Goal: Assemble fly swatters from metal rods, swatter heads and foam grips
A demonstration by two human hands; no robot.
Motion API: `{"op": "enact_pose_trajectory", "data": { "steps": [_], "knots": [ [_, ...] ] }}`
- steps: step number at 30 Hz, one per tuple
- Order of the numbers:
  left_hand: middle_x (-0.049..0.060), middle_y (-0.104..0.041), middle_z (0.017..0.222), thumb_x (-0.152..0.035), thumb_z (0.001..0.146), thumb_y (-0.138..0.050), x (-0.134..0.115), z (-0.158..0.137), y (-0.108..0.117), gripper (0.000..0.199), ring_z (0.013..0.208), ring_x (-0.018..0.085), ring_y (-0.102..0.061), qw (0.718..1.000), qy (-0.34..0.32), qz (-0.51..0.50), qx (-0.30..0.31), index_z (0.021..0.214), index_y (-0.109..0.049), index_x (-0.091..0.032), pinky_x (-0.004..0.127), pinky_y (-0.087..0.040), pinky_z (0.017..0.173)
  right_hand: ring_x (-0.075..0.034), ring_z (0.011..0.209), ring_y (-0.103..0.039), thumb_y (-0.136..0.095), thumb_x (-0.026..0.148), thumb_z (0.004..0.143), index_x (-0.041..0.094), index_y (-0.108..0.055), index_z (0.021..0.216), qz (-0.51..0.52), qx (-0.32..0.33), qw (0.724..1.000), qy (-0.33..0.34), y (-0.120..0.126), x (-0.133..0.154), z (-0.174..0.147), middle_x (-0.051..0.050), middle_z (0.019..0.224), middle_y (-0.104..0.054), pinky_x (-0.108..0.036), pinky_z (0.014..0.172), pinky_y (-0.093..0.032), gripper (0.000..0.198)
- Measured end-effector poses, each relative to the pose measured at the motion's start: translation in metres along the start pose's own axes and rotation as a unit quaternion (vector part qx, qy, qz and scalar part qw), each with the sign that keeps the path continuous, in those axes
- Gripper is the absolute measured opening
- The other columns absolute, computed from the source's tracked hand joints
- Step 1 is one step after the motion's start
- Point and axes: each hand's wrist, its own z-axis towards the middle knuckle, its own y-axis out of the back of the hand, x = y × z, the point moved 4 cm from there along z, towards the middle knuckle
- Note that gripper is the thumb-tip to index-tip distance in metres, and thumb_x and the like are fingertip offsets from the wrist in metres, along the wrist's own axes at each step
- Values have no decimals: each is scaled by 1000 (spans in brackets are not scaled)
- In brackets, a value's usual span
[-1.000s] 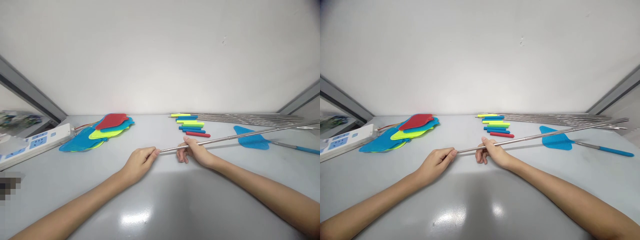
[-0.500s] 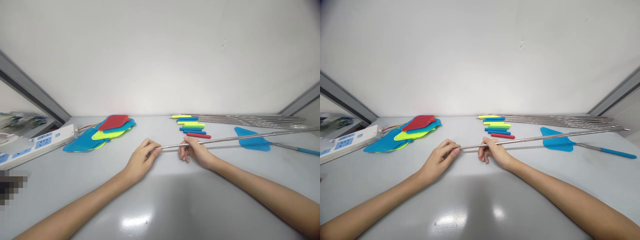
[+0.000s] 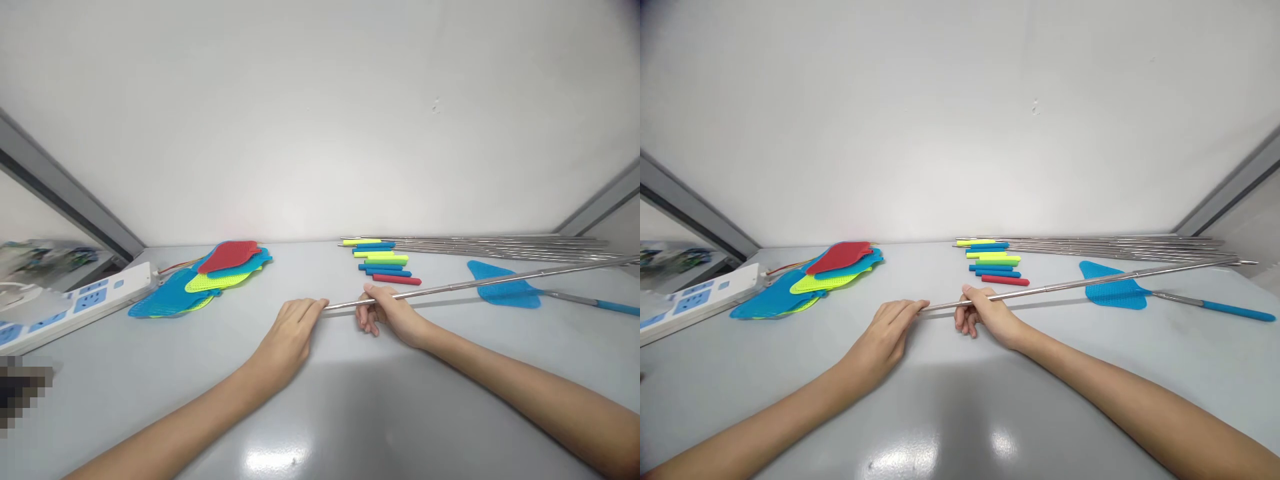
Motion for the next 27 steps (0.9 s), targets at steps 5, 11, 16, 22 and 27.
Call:
{"op": "enact_pose_trajectory", "data": {
  "steps": [5, 11, 16, 22, 27],
  "knots": [
    [4, -52, 85, -14, 84, -29, 1, 2, 2, 24, 77, 17, -47, 999, 29, 0, 28, 103, -45, -17, 30, -38, 72, -8, 42, -43, -26, 45, 83, 11, -55, 55, -113, 24, 993, 6, -5, 2, -2, -3, 53, -52, -22, 46, -35, 53],
    [1, -52, 69, -21, 87, -22, -1, -1, 3, 27, 62, 13, -48, 999, 8, 10, 44, 81, -48, -17, 23, -36, 55, -10, 54, -47, -17, 42, 86, 12, -58, 60, -206, 91, 974, 31, -16, 6, -11, -4, 55, -55, -22, 56, -38, 57],
    [0, -52, 62, -18, 86, -23, -5, -8, 2, 25, 54, 11, -47, 999, -13, -1, 45, 75, -45, -18, 21, -33, 50, -12, 61, -52, -14, 41, 87, 13, -58, 61, -245, 128, 961, 8, -23, 9, -21, -4, 59, -56, -24, 68, -40, 58],
    [-1, -50, 60, -17, 85, -23, -12, -12, 1, 24, 52, 11, -46, 998, -10, -23, 55, 71, -42, -18, 21, -32, 49, -13, 68, -53, -15, 38, 87, 14, -59, 61, -278, 135, 951, -3, -26, 7, -23, -4, 64, -58, -24, 71, -39, 57],
    [-1, -50, 59, -18, 85, -22, -16, -12, 2, 25, 50, 11, -45, 998, -3, -31, 58, 69, -41, -18, 21, -32, 47, -13, 73, -51, -13, 37, 88, 15, -59, 58, -314, 133, 940, 16, -27, 6, -24, -4, 67, -59, -24, 74, -37, 58]
  ]
}}
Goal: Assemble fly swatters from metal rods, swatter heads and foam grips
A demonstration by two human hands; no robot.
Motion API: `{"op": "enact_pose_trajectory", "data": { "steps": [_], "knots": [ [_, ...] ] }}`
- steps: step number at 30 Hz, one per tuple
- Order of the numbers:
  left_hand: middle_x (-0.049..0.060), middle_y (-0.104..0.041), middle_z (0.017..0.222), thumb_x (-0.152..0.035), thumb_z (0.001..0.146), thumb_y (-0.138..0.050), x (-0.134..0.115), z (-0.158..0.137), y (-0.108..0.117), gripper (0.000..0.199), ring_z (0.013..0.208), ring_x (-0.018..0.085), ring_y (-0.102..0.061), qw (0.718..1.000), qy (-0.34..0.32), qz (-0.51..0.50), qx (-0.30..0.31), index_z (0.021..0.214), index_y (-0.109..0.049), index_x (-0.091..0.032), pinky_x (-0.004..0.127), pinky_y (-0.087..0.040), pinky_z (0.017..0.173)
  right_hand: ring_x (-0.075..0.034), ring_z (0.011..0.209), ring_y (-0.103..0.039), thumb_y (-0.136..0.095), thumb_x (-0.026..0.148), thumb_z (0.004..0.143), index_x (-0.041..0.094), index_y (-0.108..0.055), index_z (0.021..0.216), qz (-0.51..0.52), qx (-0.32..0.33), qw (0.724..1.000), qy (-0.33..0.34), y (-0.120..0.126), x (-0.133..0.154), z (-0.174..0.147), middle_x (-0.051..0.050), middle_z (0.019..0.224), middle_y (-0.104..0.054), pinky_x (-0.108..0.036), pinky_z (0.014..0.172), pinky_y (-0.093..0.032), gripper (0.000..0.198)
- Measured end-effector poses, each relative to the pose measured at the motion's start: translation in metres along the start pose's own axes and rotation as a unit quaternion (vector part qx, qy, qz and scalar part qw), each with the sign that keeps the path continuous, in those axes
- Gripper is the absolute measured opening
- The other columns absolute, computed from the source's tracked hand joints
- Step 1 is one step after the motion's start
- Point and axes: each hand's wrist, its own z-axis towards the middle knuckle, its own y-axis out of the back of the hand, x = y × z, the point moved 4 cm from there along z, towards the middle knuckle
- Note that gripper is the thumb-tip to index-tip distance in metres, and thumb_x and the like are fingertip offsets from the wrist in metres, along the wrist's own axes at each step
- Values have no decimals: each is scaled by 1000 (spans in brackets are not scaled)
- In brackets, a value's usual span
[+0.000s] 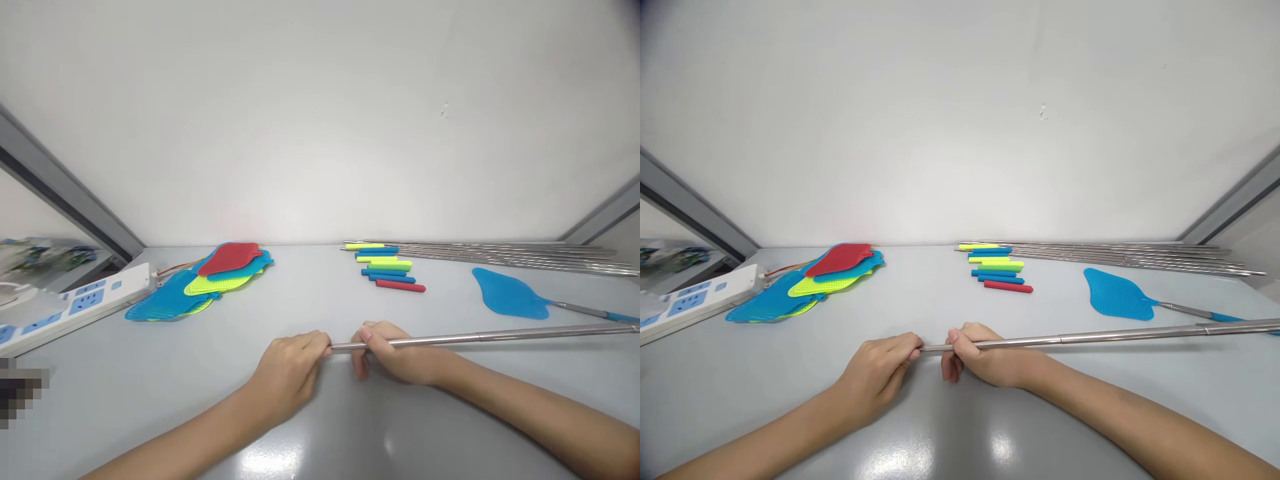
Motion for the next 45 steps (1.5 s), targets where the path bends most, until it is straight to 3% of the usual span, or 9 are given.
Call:
{"op": "enact_pose_trajectory", "data": {
  "steps": [17, 24, 29, 37, 39, 42, 45],
  "knots": [
    [-2, -48, 58, -16, 84, -23, -7, -2, -4, 21, 50, 11, -44, 999, 20, -22, 40, 69, -39, -19, 22, -31, 48, -13, 78, -47, -10, 34, 89, 18, -57, 63, -73, 3, 997, 23, -2, 2, -2, -2, 72, -59, -24, 74, -35, 57],
    [-3, -49, 59, -15, 83, -24, -10, -2, -4, 21, 49, 11, -43, 998, 18, -41, 47, 70, -40, -19, 22, -32, 48, -11, 74, -48, -9, 25, 89, 17, -54, 64, -104, 6, 990, 93, -6, 8, -1, -1, 70, -58, -24, 78, -32, 53],
    [-2, -54, 69, -10, 80, -26, -15, -2, -7, 21, 58, 11, -49, 994, -6, -80, 70, 76, -44, -20, 22, -36, 54, -8, 72, -49, -14, 23, 90, 17, -52, 68, -118, 22, 985, 127, -9, 8, -1, 2, 72, -60, -25, 82, -29, 44],
    [-3, -56, 72, -14, 84, -24, -17, 2, -5, 24, 63, 10, -50, 990, 7, -127, 68, 75, -45, -21, 21, -36, 58, -8, 66, -51, -27, 28, 88, 17, -56, 64, -89, 33, 989, 115, -8, 9, 4, 2, 64, -58, -26, 82, -28, 39],
    [-3, -53, 68, -16, 85, -24, -16, 2, -6, 24, 60, 11, -48, 993, 18, -103, 59, 74, -45, -20, 22, -35, 56, -8, 59, -49, -36, 32, 84, 16, -55, 58, -54, 7, 994, 100, -5, 7, 4, 2, 58, -54, -26, 76, -32, 36],
    [-2, -50, 63, -24, 87, -22, -11, 2, -6, 26, 55, 11, -45, 994, 60, -83, 36, 72, -43, -19, 22, -33, 52, -8, 48, -42, -41, 39, 80, 14, -49, 48, 47, -72, 995, 56, 2, -1, 3, 1, 49, -47, -23, 55, -33, 41],
    [-2, -49, 64, -28, 88, -21, -5, 3, -6, 27, 56, 11, -45, 989, 107, -98, 23, 74, -42, -20, 22, -34, 53, -8, 40, -35, -32, 44, 82, 16, -37, 38, 207, -211, 954, 38, 13, -13, 2, 2, 38, -35, -24, 45, -27, 52]
  ]
}}
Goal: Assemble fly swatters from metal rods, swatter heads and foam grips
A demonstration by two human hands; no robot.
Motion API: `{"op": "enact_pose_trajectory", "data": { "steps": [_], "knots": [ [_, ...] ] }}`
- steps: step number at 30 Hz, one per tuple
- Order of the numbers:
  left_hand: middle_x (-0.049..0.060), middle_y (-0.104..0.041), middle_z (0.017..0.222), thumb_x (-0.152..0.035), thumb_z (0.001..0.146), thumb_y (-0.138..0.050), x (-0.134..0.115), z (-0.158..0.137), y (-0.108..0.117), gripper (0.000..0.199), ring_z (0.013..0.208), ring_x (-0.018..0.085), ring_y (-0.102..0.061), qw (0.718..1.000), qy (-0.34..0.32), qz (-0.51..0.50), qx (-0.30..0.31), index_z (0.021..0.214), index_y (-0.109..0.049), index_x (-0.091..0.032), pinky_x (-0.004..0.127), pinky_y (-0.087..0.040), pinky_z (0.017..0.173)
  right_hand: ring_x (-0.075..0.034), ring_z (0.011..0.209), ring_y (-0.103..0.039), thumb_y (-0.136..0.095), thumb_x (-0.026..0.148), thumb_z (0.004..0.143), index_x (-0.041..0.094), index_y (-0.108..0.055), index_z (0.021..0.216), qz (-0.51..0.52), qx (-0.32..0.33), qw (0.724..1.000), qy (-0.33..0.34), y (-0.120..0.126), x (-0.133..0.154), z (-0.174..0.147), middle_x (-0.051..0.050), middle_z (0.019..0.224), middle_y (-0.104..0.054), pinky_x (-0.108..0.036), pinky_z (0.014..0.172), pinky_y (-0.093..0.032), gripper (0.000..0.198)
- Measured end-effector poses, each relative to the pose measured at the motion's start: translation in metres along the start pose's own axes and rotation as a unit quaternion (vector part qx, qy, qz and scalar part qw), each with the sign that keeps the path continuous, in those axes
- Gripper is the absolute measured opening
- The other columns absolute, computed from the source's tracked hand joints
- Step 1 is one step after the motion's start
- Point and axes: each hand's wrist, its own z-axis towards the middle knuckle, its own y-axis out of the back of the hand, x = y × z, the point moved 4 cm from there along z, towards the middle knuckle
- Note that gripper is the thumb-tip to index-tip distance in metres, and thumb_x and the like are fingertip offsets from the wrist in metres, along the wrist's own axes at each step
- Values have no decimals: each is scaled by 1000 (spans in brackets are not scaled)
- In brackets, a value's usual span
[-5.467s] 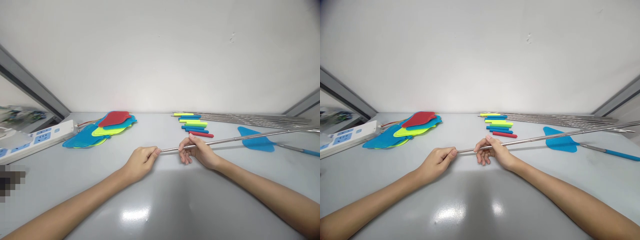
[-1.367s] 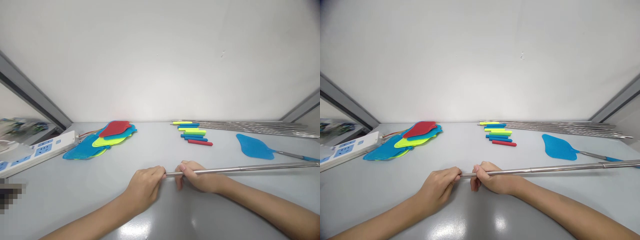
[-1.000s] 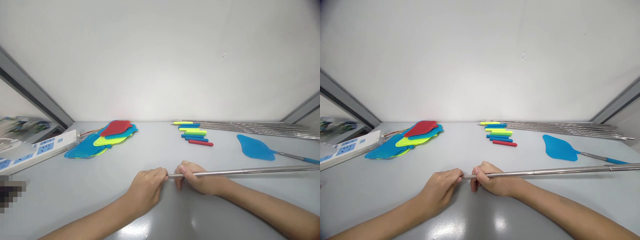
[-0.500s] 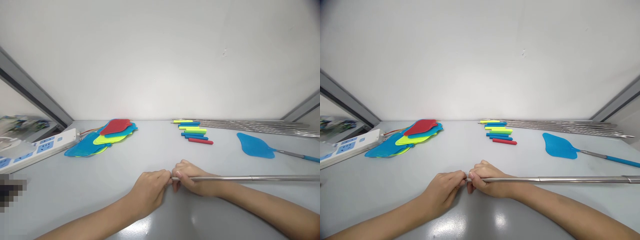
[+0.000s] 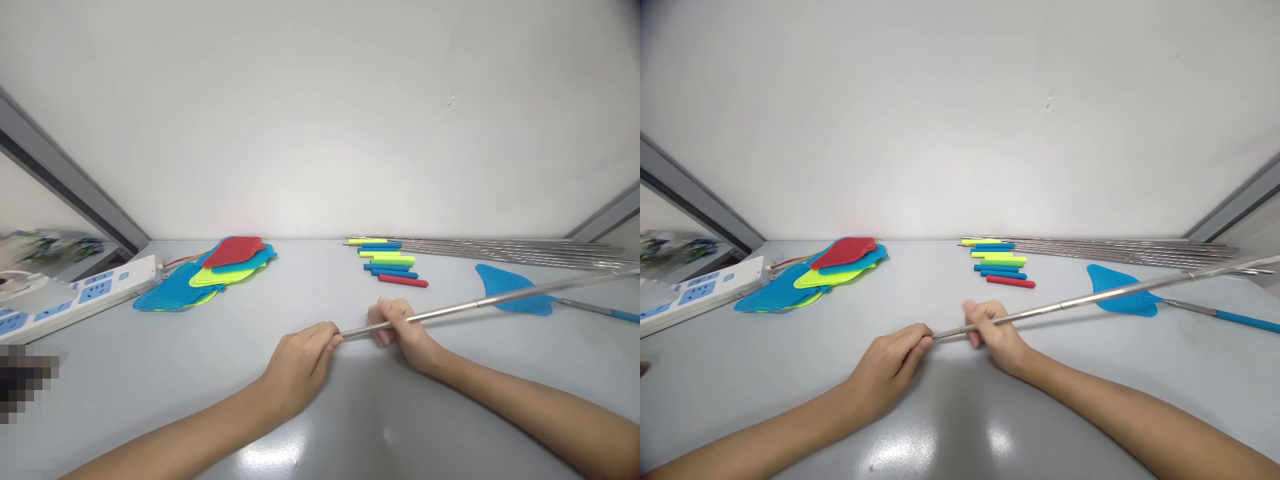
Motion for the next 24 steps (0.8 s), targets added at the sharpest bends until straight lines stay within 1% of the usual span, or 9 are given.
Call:
{"op": "enact_pose_trajectory", "data": {
  "steps": [2, 3, 5, 8, 12, 16, 21, 24],
  "knots": [
    [-3, -49, 65, -28, 88, -20, 2, 2, 1, 28, 58, 11, -45, 1000, 21, -12, -2, 74, -42, -20, 22, -34, 54, -8, 36, -31, -30, 44, 83, 18, -29, 35, 86, -87, 992, -20, 7, -6, 3, 4, 34, -25, -24, 43, -24, 54],
    [-3, -49, 65, -28, 88, -20, 3, 3, 2, 28, 58, 11, -45, 1000, 27, -15, -1, 74, -42, -20, 22, -35, 54, -8, 35, -30, -31, 43, 83, 18, -27, 35, 109, -109, 988, -32, 8, -8, 4, 4, 34, -23, -24, 42, -23, 54],
    [-3, -49, 65, -29, 88, -20, 3, 4, 2, 28, 58, 11, -45, 999, 31, -14, 4, 73, -42, -20, 22, -35, 54, -8, 35, -31, -35, 40, 82, 18, -27, 34, 114, -111, 986, -42, 7, -10, 6, 4, 33, -23, -24, 42, -23, 54],
    [-3, -48, 64, -29, 88, -21, 3, 4, 1, 28, 57, 11, -44, 999, 30, -7, 12, 71, -41, -20, 22, -34, 53, -8, 36, -33, -36, 38, 82, 17, -30, 34, 86, -90, 992, -31, 4, -7, 6, 4, 33, -27, -25, 43, -24, 53],
    [-3, -47, 61, -29, 88, -19, 3, 4, 0, 28, 54, 11, -43, 999, 27, 0, 18, 69, -38, -19, 22, -33, 51, -9, 37, -35, -33, 40, 83, 17, -33, 34, 33, -64, 997, -23, 2, -5, 4, 3, 34, -31, -25, 45, -26, 54],
    [-3, -45, 59, -29, 88, -19, 5, 3, -1, 29, 53, 11, -43, 1000, 23, 2, 13, 67, -36, -19, 21, -32, 50, -9, 41, -39, -30, 41, 84, 17, -37, 35, -15, -10, 999, -37, -1, -4, 4, 0, 36, -39, -25, 50, -31, 55],
    [-4, -44, 57, -29, 88, -19, 9, 2, -1, 29, 51, 11, -42, 1000, 21, 3, 7, 66, -35, -19, 21, -31, 49, -11, 48, -45, -26, 42, 85, 16, -40, 39, -14, 65, 997, -44, -7, -3, 4, -1, 43, -43, -26, 56, -35, 54],
    [-4, -45, 57, -29, 88, -19, 9, 2, -1, 29, 51, 11, -43, 1000, 21, 0, 10, 66, -35, -19, 21, -30, 49, -11, 51, -45, -25, 43, 85, 17, -39, 42, -33, 94, 994, -48, -9, -3, 2, -1, 47, -46, -26, 57, -35, 52]
  ]
}}
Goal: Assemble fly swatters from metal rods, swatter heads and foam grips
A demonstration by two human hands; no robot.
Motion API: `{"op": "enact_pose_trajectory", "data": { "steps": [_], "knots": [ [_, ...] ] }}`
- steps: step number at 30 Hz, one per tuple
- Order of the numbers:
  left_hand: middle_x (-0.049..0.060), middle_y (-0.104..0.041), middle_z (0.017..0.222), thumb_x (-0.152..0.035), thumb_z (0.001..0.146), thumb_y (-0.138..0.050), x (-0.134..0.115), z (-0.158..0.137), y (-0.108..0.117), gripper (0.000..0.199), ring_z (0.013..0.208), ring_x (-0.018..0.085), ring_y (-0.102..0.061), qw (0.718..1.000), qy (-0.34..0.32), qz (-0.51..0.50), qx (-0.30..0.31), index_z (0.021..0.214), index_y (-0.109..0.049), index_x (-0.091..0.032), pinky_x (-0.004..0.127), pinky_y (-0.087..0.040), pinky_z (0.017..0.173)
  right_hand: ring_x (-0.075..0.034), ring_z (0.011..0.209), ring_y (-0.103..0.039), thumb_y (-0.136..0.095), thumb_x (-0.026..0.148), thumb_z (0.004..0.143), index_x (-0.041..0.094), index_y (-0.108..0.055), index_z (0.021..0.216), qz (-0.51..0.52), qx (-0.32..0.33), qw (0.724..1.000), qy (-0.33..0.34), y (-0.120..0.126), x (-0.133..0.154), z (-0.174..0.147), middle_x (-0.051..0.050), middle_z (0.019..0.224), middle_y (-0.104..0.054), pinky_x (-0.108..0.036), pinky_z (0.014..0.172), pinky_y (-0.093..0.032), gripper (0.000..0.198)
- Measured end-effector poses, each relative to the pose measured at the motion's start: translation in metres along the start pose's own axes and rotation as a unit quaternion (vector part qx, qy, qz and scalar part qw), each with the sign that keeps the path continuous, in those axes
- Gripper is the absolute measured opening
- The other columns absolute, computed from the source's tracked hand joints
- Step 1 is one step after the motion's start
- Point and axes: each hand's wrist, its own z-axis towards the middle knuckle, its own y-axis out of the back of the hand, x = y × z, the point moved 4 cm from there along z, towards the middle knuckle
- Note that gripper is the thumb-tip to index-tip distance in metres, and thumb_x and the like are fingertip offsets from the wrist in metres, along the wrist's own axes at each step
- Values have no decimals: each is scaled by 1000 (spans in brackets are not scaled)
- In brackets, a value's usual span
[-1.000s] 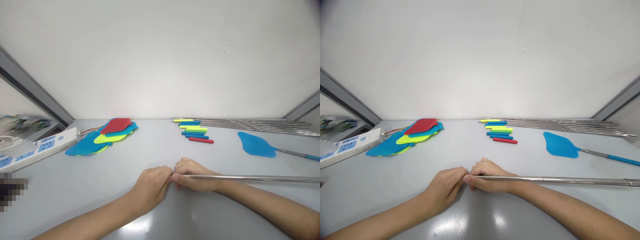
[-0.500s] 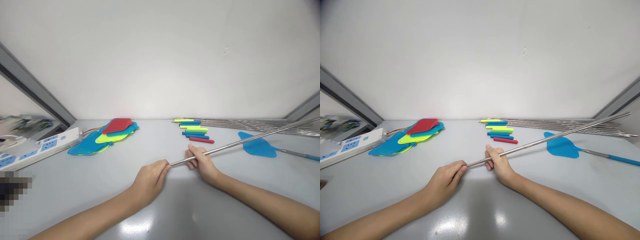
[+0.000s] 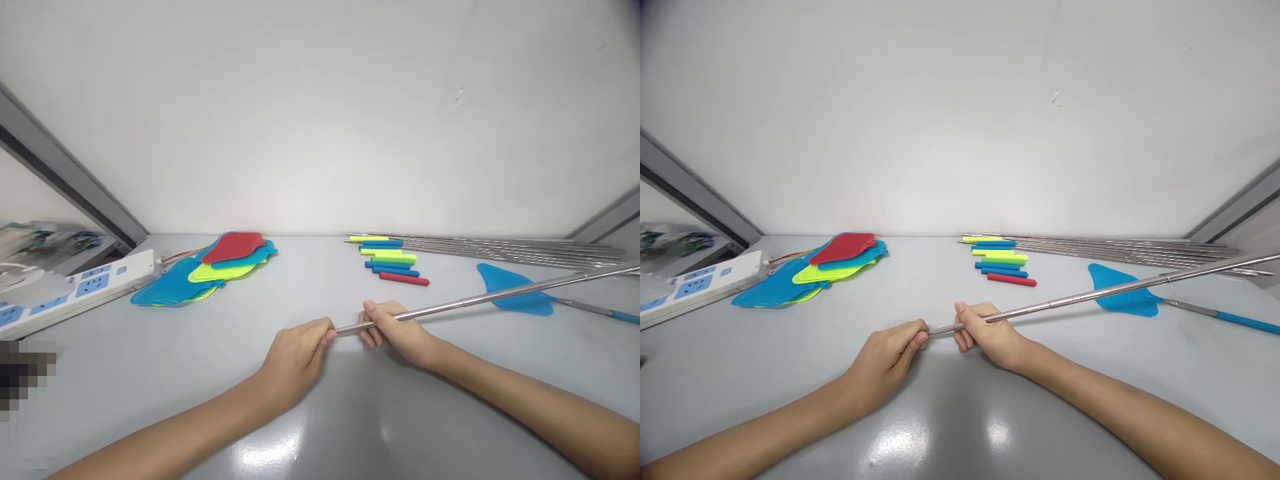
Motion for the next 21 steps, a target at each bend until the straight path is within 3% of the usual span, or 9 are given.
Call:
{"op": "enact_pose_trajectory", "data": {
  "steps": [4, 11, 21],
  "knots": [
    [-4, -46, 58, -29, 88, -19, -2, 0, 0, 29, 52, 11, -43, 1000, -9, -9, 9, 66, -36, -19, 21, -31, 49, -11, 55, -44, -23, 43, 85, 16, -40, 45, -54, 14, 998, -17, -3, 0, -2, -1, 52, -50, -25, 59, -34, 51],
    [-4, -45, 58, -28, 88, -19, -6, 1, 2, 30, 53, 10, -43, 1000, -17, -23, 9, 66, -37, -19, 21, -31, 50, -12, 57, -46, -22, 40, 86, 16, -44, 47, -53, 17, 998, -6, -3, 4, -2, -2, 54, -50, -25, 62, -35, 51],
    [-5, -43, 57, -27, 88, -20, -10, 3, 5, 31, 52, 9, -42, 999, -26, -27, 9, 65, -38, -18, 20, -31, 49, -11, 53, -44, -34, 40, 83, 15, -47, 45, -36, -43, 998, -23, 6, 0, -4, -1, 49, -48, -25, 58, -33, 47]
  ]
}}
